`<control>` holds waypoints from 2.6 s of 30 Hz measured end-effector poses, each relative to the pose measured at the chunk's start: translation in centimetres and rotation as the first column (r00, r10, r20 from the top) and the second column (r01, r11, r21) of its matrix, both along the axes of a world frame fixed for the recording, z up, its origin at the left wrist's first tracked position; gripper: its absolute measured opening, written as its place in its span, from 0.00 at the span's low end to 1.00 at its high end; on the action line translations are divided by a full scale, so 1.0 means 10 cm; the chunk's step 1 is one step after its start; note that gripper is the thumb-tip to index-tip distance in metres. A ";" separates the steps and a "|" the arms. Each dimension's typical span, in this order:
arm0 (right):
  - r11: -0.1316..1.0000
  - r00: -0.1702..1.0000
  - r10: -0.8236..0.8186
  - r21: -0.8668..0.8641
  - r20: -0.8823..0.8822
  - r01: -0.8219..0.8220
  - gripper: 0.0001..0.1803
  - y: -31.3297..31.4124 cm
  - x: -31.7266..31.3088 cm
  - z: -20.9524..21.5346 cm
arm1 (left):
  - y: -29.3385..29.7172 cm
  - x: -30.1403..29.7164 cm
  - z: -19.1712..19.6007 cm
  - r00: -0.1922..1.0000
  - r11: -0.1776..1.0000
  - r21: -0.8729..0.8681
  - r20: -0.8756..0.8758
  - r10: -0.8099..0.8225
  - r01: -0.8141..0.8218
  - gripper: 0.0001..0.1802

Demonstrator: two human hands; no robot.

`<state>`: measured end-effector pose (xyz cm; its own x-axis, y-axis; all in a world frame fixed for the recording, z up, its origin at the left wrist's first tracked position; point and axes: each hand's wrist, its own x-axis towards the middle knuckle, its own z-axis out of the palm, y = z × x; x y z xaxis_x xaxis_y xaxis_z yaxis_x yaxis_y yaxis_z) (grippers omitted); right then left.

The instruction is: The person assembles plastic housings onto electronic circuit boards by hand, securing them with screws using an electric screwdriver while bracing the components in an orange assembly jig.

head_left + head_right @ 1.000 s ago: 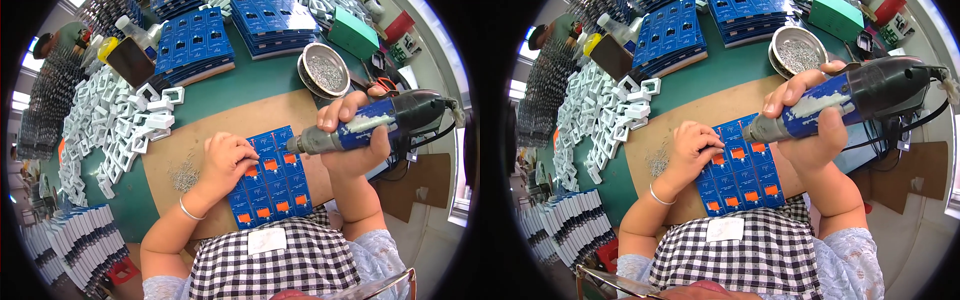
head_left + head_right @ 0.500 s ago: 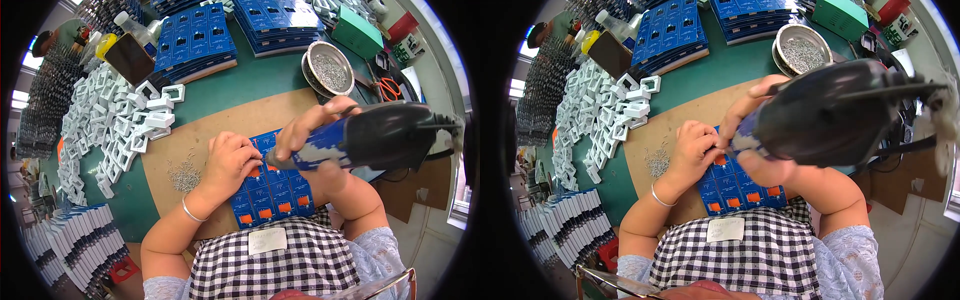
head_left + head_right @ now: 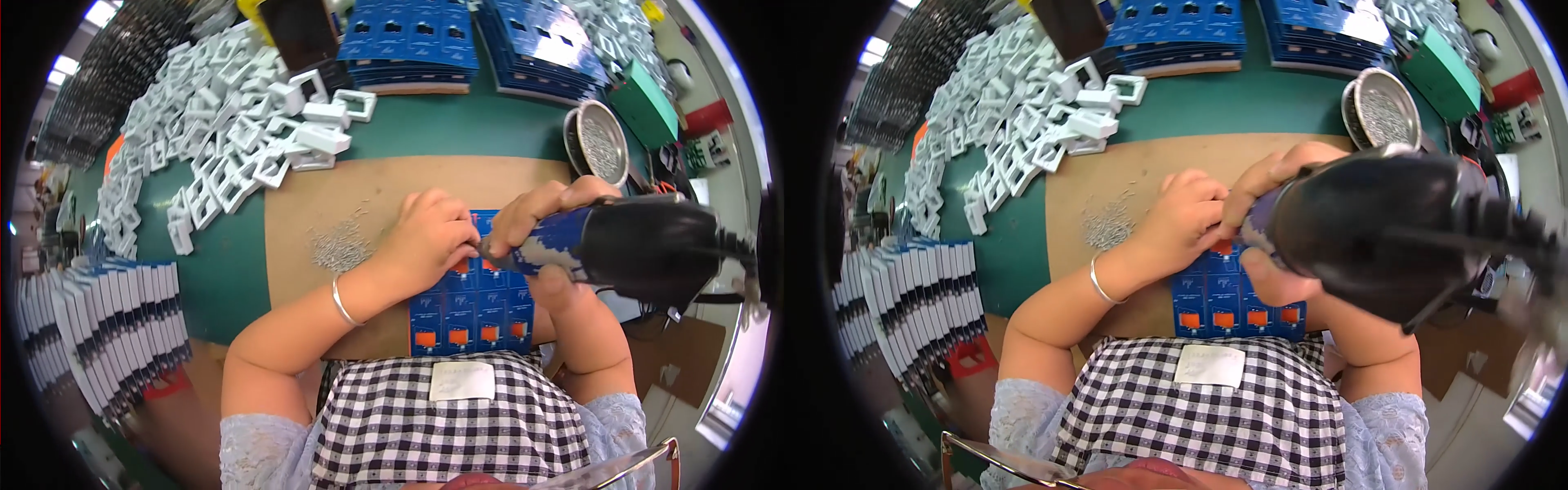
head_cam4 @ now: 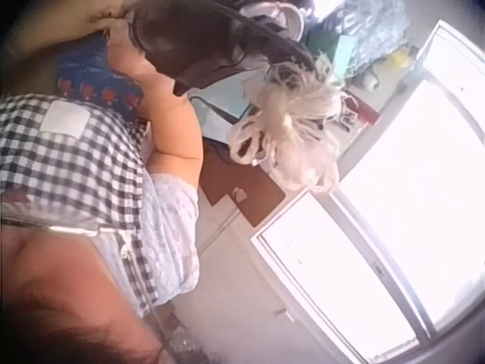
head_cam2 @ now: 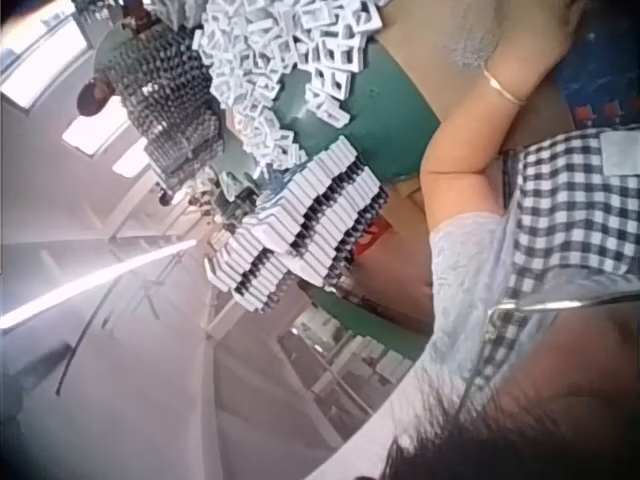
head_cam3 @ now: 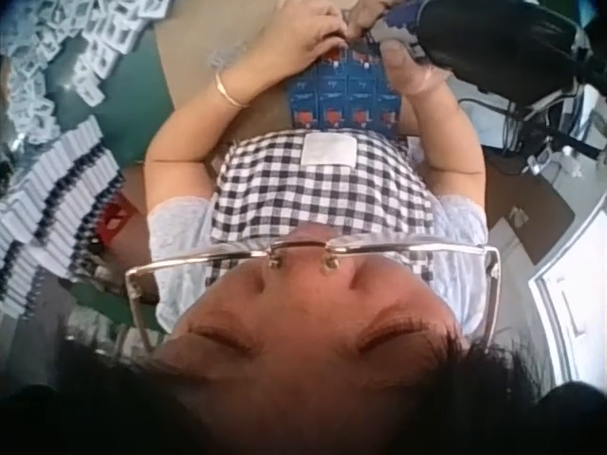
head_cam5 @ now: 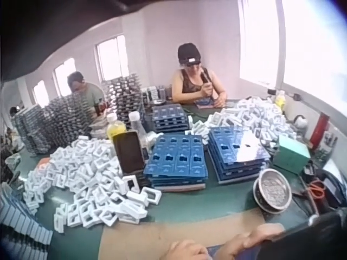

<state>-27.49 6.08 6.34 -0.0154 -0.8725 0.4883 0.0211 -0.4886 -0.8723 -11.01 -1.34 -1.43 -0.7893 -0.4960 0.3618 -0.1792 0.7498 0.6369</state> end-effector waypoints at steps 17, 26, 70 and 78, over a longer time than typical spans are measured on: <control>0.996 0.881 -0.085 0.056 0.466 0.067 0.28 -0.17 -0.25 -0.33 | -0.48 0.66 0.13 0.899 0.869 -0.488 0.341 0.275 -0.080 0.04; 0.966 0.834 -0.104 -0.145 0.542 0.215 0.30 0.25 -0.49 -0.12 | -0.13 0.16 0.33 0.989 0.949 0.298 0.131 0.069 -0.106 0.07; 1.000 0.983 0.020 0.010 0.183 -0.023 0.32 0.13 -0.13 -0.08 | 0.06 -0.06 0.01 0.999 0.993 -0.112 -0.038 0.019 -0.024 0.10; 0.998 0.994 -0.006 -0.055 -0.110 0.000 0.32 0.00 -0.01 -0.11 | -0.13 0.25 0.08 0.989 0.990 -0.085 -0.107 0.100 -0.109 0.09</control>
